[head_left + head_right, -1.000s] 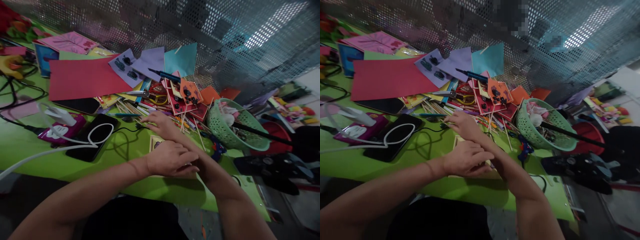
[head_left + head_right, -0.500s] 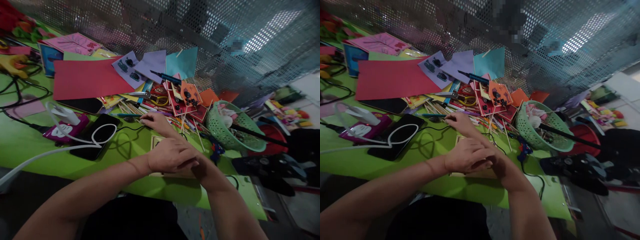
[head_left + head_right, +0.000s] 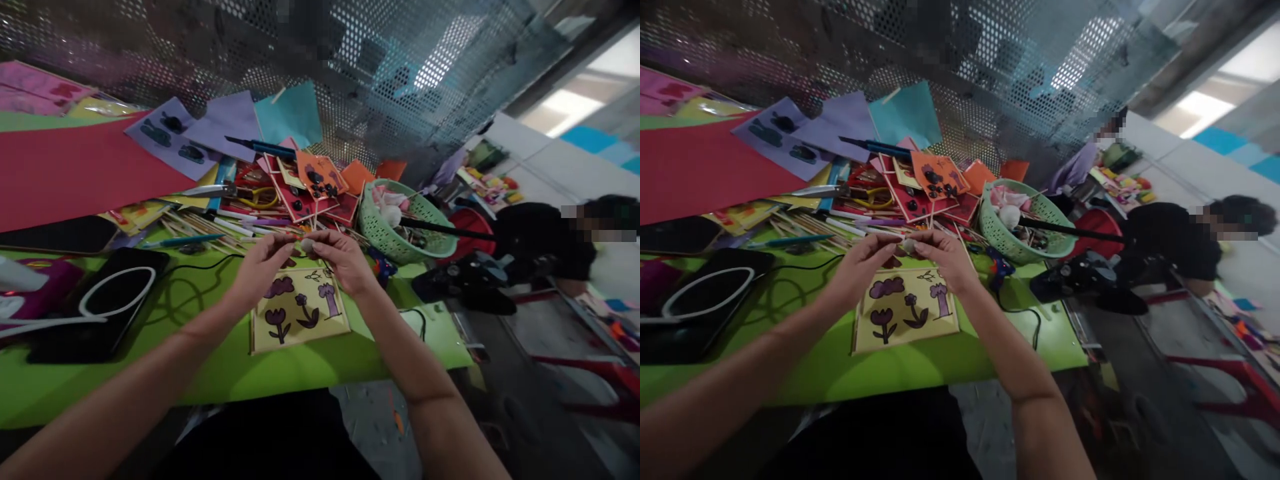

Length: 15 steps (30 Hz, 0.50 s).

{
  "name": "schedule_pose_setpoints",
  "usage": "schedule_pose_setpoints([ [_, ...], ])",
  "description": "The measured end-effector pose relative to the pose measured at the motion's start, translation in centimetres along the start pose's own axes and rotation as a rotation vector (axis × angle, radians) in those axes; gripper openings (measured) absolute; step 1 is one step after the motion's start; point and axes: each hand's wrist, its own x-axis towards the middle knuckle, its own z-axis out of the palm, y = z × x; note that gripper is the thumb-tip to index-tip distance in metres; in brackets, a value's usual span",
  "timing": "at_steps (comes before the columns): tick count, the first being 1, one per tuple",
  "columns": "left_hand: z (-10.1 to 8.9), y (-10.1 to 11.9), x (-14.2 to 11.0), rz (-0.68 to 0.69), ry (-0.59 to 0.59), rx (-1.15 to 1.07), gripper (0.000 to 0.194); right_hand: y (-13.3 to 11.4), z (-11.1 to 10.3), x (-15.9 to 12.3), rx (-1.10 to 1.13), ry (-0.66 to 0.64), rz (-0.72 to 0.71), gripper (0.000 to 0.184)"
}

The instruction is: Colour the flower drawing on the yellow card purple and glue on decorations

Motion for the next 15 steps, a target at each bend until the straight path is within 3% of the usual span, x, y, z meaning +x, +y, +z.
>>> schedule_pose_setpoints([
  [4,-0.2,-0.3,-0.1,-0.154,-0.136,-0.04,0.038,0.7,-0.2,-1.0,-0.136,-0.037,-0.115,0.024],
  [9,-0.2,-0.7,0.2,-0.129,-0.097,-0.047,0.037,0.6,0.3,-1.9,-0.356,-0.061,-0.315,0.015],
  [15,-0.4,0.2,0.5,-0.151,-0.096,-0.066,0.034,0.6,0.0,-1.8,-0.341,-0.098,-0.297,0.026],
])
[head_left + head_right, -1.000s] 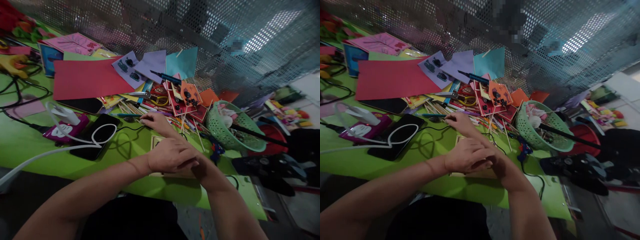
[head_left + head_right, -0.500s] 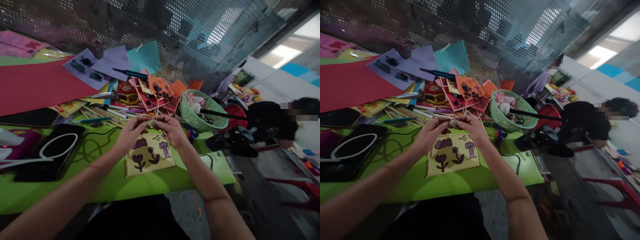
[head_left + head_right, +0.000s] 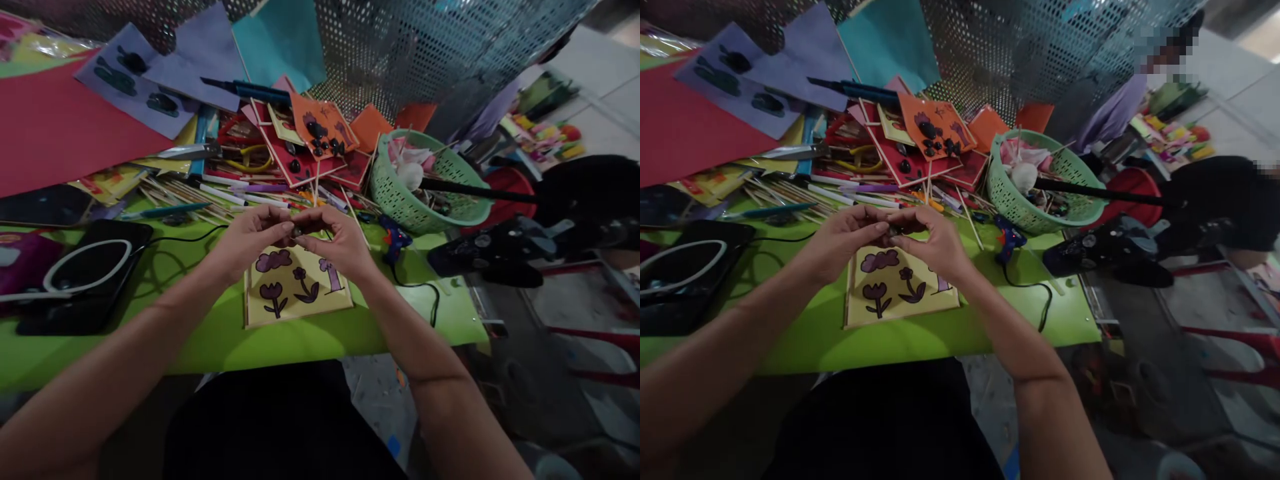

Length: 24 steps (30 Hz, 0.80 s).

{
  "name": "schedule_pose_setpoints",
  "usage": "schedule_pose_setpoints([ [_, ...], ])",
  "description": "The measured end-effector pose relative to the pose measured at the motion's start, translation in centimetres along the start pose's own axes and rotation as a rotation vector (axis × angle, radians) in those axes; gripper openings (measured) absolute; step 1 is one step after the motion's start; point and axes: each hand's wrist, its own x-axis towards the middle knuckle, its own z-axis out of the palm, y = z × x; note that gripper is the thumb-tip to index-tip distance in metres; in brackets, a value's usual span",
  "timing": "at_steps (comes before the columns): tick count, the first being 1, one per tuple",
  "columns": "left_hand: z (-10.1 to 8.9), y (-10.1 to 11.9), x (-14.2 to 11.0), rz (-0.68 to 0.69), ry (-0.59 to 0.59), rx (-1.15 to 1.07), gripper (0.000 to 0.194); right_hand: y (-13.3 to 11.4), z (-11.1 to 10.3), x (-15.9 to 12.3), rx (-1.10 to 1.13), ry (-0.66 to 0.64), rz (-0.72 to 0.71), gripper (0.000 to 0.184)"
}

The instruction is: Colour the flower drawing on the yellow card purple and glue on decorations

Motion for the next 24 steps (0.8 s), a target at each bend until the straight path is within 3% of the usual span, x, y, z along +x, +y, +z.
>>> schedule_pose_setpoints([
  [7,-0.2,0.4,0.0,-0.014,-0.051,0.027,0.031,0.3,-0.4,0.0,-0.082,-0.03,-0.018,0.025],
  [13,-0.9,0.3,0.3,-0.07,-0.107,0.123,0.029,-1.1,-0.8,-0.2,-0.295,-0.045,0.001,0.015],
  [20,-1.9,1.4,0.8,0.114,0.058,0.264,0.005,-0.5,-1.6,-3.6,-0.416,-0.189,0.067,0.014],
  [24,-1.9,1.7,0.7,0.151,0.089,0.237,0.006,0.9,-1.0,-5.1,-0.504,-0.243,0.044,0.015],
])
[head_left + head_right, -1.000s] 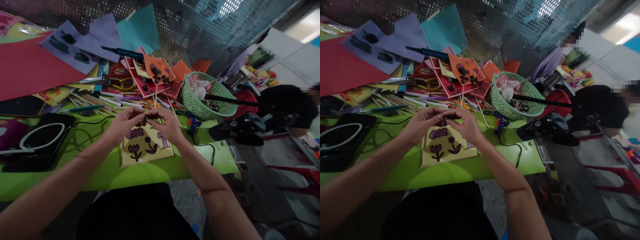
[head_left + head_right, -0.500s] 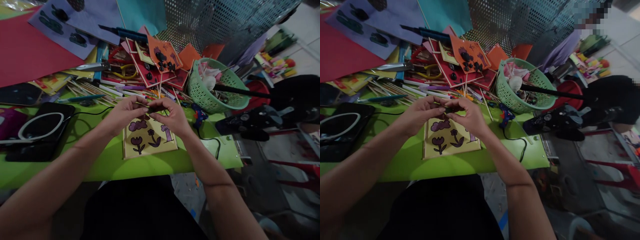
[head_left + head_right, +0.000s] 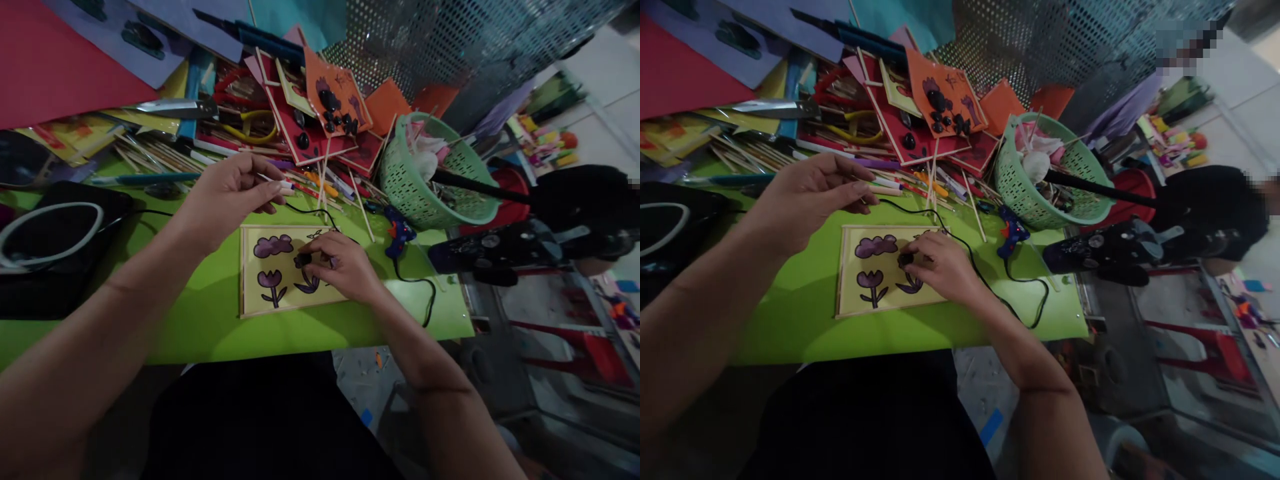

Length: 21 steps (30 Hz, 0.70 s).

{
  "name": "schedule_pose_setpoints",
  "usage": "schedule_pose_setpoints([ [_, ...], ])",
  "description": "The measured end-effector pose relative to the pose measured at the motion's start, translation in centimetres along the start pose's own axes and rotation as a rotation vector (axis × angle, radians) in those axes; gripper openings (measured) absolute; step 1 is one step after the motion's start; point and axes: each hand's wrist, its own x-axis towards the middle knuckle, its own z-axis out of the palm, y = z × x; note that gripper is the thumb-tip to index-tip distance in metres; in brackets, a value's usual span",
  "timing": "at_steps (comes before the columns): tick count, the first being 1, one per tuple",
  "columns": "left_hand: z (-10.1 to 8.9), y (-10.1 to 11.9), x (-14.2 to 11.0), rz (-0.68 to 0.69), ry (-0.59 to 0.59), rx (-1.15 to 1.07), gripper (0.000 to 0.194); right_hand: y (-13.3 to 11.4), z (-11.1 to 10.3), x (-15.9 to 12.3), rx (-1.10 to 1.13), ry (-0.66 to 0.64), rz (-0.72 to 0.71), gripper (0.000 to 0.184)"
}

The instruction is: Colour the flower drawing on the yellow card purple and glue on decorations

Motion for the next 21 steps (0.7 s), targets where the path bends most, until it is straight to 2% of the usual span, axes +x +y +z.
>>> schedule_pose_setpoints([
  [5,-0.1,-0.2,0.0,0.002,0.003,0.03,0.005,0.2,0.4,0.0,-0.072,-0.023,-0.06,0.014],
  [14,-0.2,-0.2,0.0,0.007,-0.01,0.041,0.005,0.1,0.2,0.0,-0.106,-0.084,-0.044,0.018],
  [21,-0.7,0.1,-0.1,0.055,0.048,0.125,0.006,0.1,-1.3,-0.4,-0.041,0.074,-0.03,0.015],
])
